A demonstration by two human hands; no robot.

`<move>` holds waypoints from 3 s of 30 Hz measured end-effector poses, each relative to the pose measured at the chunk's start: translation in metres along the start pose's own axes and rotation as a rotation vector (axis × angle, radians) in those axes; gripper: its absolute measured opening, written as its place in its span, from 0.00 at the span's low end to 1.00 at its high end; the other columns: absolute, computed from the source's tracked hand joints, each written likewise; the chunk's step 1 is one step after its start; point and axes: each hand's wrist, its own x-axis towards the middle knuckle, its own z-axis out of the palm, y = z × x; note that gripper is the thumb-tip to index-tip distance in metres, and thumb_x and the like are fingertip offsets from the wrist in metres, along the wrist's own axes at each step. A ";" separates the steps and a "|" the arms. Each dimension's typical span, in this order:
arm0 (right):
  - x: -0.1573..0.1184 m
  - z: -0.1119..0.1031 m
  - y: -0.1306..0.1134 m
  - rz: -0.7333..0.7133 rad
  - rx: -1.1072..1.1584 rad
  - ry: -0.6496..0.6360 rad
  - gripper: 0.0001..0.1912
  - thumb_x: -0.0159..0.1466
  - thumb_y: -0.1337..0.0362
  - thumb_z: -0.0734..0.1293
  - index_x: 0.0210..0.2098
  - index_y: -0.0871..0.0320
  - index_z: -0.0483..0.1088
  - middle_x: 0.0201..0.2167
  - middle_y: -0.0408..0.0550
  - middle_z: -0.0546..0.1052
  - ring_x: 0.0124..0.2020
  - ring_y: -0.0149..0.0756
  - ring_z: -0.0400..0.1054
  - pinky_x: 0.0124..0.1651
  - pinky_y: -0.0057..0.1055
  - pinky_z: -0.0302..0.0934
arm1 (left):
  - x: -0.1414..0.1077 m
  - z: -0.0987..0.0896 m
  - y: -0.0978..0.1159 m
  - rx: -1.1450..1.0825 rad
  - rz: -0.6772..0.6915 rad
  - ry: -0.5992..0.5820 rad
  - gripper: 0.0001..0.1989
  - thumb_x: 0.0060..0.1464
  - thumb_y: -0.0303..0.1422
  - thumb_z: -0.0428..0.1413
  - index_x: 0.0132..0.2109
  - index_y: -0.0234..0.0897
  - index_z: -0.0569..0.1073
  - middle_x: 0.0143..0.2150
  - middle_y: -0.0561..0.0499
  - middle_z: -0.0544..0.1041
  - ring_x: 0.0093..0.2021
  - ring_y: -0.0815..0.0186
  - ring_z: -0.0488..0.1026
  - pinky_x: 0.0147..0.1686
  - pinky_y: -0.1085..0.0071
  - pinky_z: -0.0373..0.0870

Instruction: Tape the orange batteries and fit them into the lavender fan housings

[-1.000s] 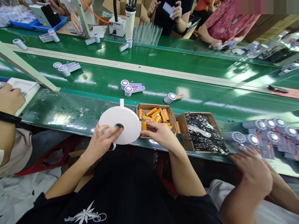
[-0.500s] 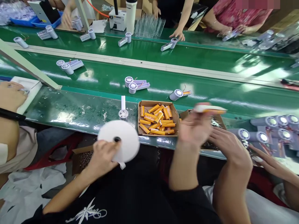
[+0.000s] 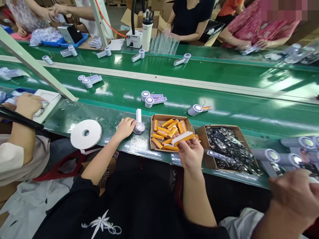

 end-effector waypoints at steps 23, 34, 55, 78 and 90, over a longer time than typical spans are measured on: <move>-0.008 0.061 0.015 -0.050 -0.301 -0.400 0.24 0.55 0.58 0.82 0.49 0.49 0.78 0.43 0.47 0.86 0.46 0.47 0.84 0.50 0.44 0.81 | -0.003 -0.045 -0.028 0.023 0.506 -0.456 0.05 0.59 0.31 0.62 0.36 0.44 0.83 0.50 0.49 0.85 0.62 0.52 0.71 0.62 0.56 0.64; -0.007 0.092 0.056 -0.340 -1.255 -0.806 0.20 0.71 0.62 0.71 0.62 0.49 0.74 0.49 0.50 0.86 0.44 0.47 0.83 0.47 0.35 0.75 | -0.013 -0.029 -0.022 0.043 0.339 -0.311 0.13 0.71 0.39 0.50 0.48 0.40 0.77 0.49 0.44 0.81 0.53 0.55 0.77 0.50 0.64 0.70; -0.004 0.131 0.008 -0.446 -1.794 -0.995 0.16 0.77 0.59 0.61 0.55 0.52 0.79 0.47 0.53 0.85 0.50 0.46 0.79 0.53 0.34 0.69 | -0.032 -0.028 0.006 -0.016 0.283 0.062 0.15 0.73 0.35 0.46 0.50 0.36 0.76 0.47 0.42 0.81 0.50 0.57 0.78 0.53 0.62 0.74; 0.268 0.010 -0.055 -0.268 -1.854 -0.750 0.37 0.67 0.54 0.71 0.72 0.57 0.66 0.71 0.62 0.69 0.73 0.52 0.63 0.73 0.45 0.56 | 0.044 -0.141 -0.150 0.195 -0.091 0.222 0.23 0.66 0.48 0.49 0.54 0.40 0.79 0.57 0.42 0.82 0.58 0.50 0.77 0.58 0.57 0.74; 0.339 0.014 -0.008 -0.006 -1.794 -0.977 0.53 0.46 0.62 0.81 0.70 0.54 0.69 0.70 0.58 0.71 0.71 0.56 0.65 0.73 0.43 0.58 | 0.287 -0.155 -0.194 0.452 -0.215 0.018 0.48 0.37 0.44 0.67 0.66 0.29 0.72 0.65 0.23 0.74 0.72 0.27 0.63 0.71 0.35 0.48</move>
